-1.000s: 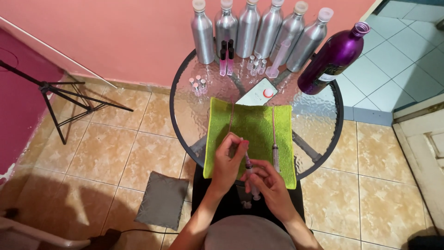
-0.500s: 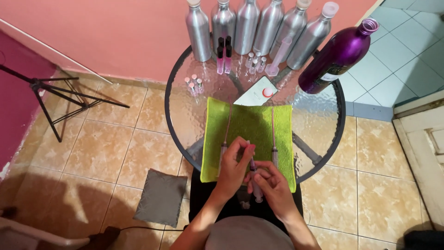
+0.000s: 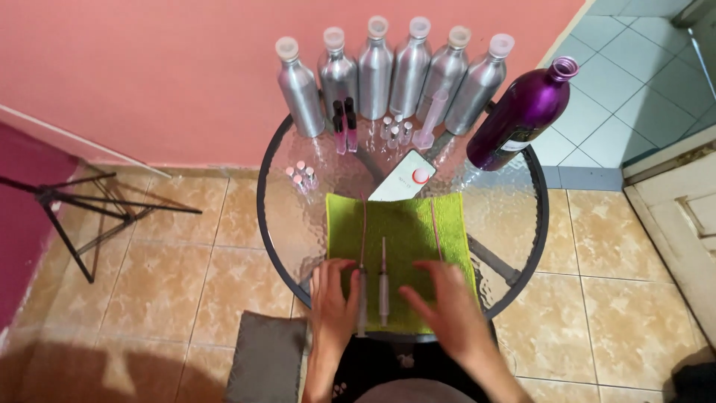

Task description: Organizing and arranging perfume bottles and syringes on a glass table

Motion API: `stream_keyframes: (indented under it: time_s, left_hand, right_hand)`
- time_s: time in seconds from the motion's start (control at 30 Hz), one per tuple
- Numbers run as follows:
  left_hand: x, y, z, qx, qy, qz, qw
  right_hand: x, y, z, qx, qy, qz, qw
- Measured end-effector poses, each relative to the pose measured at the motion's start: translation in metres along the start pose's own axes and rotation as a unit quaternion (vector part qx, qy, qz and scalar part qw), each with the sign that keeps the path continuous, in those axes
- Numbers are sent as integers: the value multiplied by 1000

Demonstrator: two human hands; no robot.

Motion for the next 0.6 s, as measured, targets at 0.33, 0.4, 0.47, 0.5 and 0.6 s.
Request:
stream_keyframes:
  time_s: [0.33, 0.4, 0.47, 0.5, 0.6]
  left_hand:
    - [19, -39, 11, -62, -78, -58, 993]
    - [9, -28, 11, -5, -44, -24, 999]
    - [5, -26, 7, -12, -57, -27, 998]
    - [6, -24, 6, -24, -68, -27, 997]
    - [4, -27, 0, -56, -85, -30, 994]
  right_hand:
    - [-33, -1, -172, -210, 161, 96, 960]
    - [-23, 11, -192, -280, 224, 122, 926]
    - [-35, 2, -179, -241, 198, 77, 947]
    - [-40, 1, -174, -204, 167, 35, 964]
    - [-66, 10, -161, -155, 148, -127, 968]
Point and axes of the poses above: each hand's wrist, its own z-axis away from the middle knuckle, its own x-axis out of the palm, y = z × x, the point moved 7 cm from there along -z, towards the middle knuckle, and after that the axes turned 3 degrees about y, right-handed, at the moved point
